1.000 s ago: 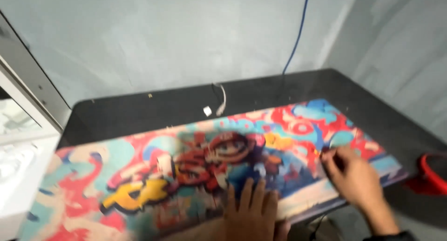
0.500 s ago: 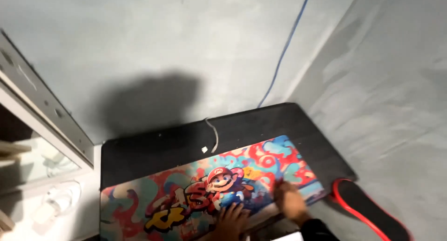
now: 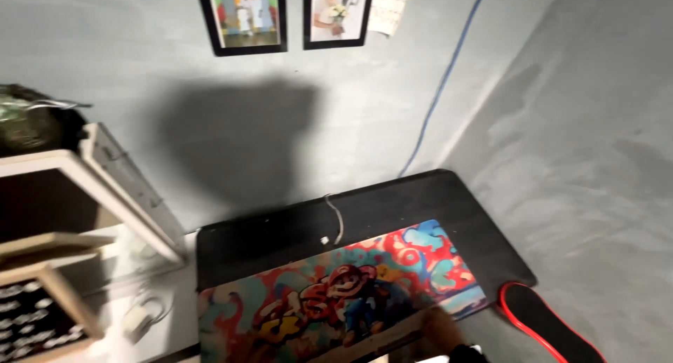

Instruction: The recorder clears items from a desk and wipes the surface with a wet wipe.

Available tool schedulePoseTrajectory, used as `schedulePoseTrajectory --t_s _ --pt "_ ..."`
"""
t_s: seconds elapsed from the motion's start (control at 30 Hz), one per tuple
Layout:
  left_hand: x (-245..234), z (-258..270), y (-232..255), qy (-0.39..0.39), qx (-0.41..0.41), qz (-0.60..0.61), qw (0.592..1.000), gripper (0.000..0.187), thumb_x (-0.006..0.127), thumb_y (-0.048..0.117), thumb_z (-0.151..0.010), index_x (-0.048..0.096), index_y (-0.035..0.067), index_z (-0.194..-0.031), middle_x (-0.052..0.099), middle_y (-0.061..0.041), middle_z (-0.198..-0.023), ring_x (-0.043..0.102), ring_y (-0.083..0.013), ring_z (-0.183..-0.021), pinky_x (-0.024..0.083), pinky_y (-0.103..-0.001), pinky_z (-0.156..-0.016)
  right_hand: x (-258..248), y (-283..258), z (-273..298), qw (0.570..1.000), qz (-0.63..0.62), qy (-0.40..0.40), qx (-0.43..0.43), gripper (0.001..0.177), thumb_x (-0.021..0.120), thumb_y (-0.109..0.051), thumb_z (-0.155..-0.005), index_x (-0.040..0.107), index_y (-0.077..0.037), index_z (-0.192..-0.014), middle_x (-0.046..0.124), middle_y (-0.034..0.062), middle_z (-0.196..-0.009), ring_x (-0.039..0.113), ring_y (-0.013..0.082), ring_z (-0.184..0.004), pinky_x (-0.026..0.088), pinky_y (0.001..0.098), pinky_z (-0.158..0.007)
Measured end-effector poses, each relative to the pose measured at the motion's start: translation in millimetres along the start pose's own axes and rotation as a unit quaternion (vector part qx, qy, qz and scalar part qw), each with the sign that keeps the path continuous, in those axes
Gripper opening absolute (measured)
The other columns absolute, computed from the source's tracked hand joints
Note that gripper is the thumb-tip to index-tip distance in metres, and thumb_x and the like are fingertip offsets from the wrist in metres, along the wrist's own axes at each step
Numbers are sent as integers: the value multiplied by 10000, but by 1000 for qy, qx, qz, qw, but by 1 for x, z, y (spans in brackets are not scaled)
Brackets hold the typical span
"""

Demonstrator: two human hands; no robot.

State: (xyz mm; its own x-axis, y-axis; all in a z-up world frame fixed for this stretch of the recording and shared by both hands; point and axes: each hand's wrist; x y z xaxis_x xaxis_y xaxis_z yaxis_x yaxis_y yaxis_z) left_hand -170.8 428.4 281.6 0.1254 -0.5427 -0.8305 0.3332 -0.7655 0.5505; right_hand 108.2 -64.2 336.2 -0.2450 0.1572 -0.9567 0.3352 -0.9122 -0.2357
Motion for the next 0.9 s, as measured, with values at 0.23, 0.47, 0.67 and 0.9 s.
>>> schedulePoseTrajectory --t_s 0.23,0.47,0.67,0.9 --pt "-100 -26 -84 29 -315 -34 948 797 817 558 -774 586 19 -1313 688 -223 -1297 660 -391 -1236 545 -475 -1018 -17 75 -86 994 70 71 -43 467 707 -471 -768 710 -158 -1114 706 131 -1134 651 340 -1073 539 466 -937" --pt "-184 -5 -53 -16 -480 1 877 776 856 574 -699 654 46 -1231 739 -206 -1229 735 -363 -1152 603 -455 -985 -44 126 -93 972 43 -26 230 756 692 -787 -819 694 -255 -1357 710 166 -1305 640 353 -1220 527 464 -1025" --pt "-181 5 -31 105 -471 -39 875 655 868 496 -723 692 33 -1151 743 -223 -1186 719 -391 -1142 591 -478 -978 -45 142 -106 944 -81 -83 310 650 774 -649 -748 713 -318 -1305 669 154 -1277 621 372 -1190 534 479 -981" --pt "-155 -76 -97 116 -207 -197 951 457 635 481 -877 743 72 -1051 739 -229 -1049 697 -432 -1000 546 -530 -818 -48 159 -142 997 62 38 6 281 697 -418 -897 756 -252 -1116 744 16 -1098 719 205 -999 571 367 -856"
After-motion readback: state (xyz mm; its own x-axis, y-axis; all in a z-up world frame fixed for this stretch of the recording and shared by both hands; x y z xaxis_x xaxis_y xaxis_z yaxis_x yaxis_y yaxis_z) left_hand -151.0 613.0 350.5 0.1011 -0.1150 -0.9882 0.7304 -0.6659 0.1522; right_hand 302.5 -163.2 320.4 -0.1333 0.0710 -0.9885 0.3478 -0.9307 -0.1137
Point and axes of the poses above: each hand's wrist, its own z-axis away from the middle knuckle, its own x-axis out of the palm, y = z × x
